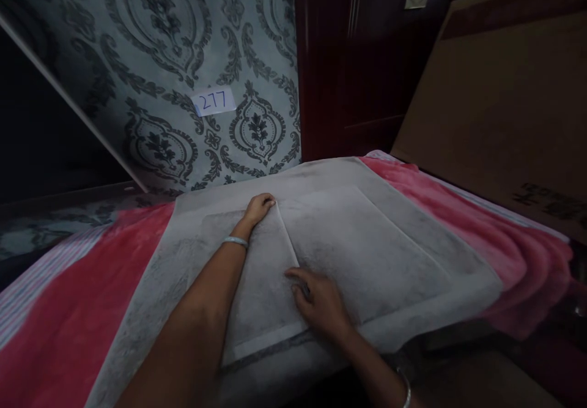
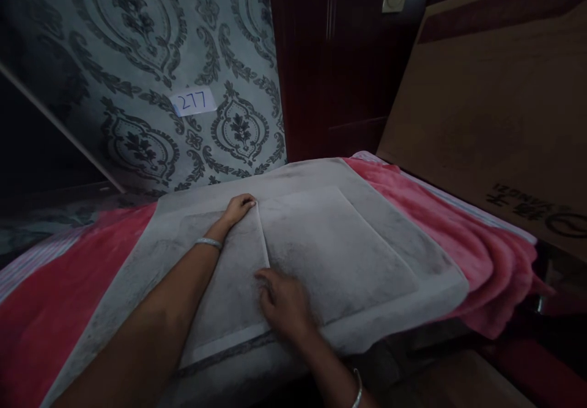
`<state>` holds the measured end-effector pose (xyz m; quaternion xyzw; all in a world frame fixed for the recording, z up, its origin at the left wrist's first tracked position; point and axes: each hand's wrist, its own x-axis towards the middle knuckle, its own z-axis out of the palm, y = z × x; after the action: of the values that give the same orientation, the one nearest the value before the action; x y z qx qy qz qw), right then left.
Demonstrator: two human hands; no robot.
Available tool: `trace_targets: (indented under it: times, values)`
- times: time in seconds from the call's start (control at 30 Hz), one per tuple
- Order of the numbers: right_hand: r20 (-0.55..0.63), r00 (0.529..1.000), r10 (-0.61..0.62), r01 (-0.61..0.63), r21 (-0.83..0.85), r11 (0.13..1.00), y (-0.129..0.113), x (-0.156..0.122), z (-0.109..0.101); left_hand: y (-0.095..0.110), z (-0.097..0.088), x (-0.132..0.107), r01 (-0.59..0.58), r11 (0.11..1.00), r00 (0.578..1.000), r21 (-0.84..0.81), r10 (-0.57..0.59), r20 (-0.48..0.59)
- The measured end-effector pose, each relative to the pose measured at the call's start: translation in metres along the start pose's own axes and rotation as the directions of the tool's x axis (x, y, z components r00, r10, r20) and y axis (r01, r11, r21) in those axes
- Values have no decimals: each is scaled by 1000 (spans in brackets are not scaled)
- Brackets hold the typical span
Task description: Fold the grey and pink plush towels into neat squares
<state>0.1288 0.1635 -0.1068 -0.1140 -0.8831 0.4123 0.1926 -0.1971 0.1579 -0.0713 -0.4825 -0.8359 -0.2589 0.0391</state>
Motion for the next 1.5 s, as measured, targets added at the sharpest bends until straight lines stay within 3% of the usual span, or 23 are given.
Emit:
trace_targets:
  times: [0.13,0.27,0.4,0.53,0.6,0.73,0.87,1.03,1.13,1.2,1.27,1.33,1.4,1.5]
  values:
    - [-3,1000,24,-24,-67,997,-2,0,0,7,1,-1,16,998,999,53,-19,50]
    - [8,999,43,-39,-246,968,-21,-1,-11,16,-12,0,48,993,993,110,-58,98]
    - [48,997,-53,68,-422,904,-45,3,-15,24,-32,-6,58,983,991,175,-78,112]
    - [197,969,-150,217,-387,896,-41,2,2,31,-28,-32,16,971,982,239,-60,178]
    - [252,957,-144,232,-370,900,-33,-2,11,33,-17,-47,7,965,973,263,-67,219]
    - [243,963,-120,208,-377,903,-25,-11,13,37,-7,-62,8,954,963,300,-88,253]
    - [220,965,-141,218,-377,900,-32,-12,9,48,-16,-61,-1,940,960,342,-95,264]
    - [162,962,-219,264,-358,895,-36,-11,4,80,-35,-67,14,897,973,442,-114,201]
    - [162,941,-297,335,-318,887,-26,-14,-18,99,-44,-88,-26,886,980,463,-69,187]
    - [123,950,-288,312,-312,897,-10,-14,-50,108,-48,-108,-68,901,974,429,-34,226]
    - [6,982,-187,177,-353,919,12,-11,-91,113,-48,-129,-99,912,962,397,-14,272]
    - [-197,980,34,-114,-413,903,35,-6,-133,114,-43,-148,-113,919,956,378,-4,295]
    - [-341,904,258,-392,-419,819,54,1,-166,114,-34,-164,-109,924,960,368,3,279]
    - [-365,819,443,-566,-385,729,72,12,-193,113,-18,-177,-105,928,973,357,21,231]
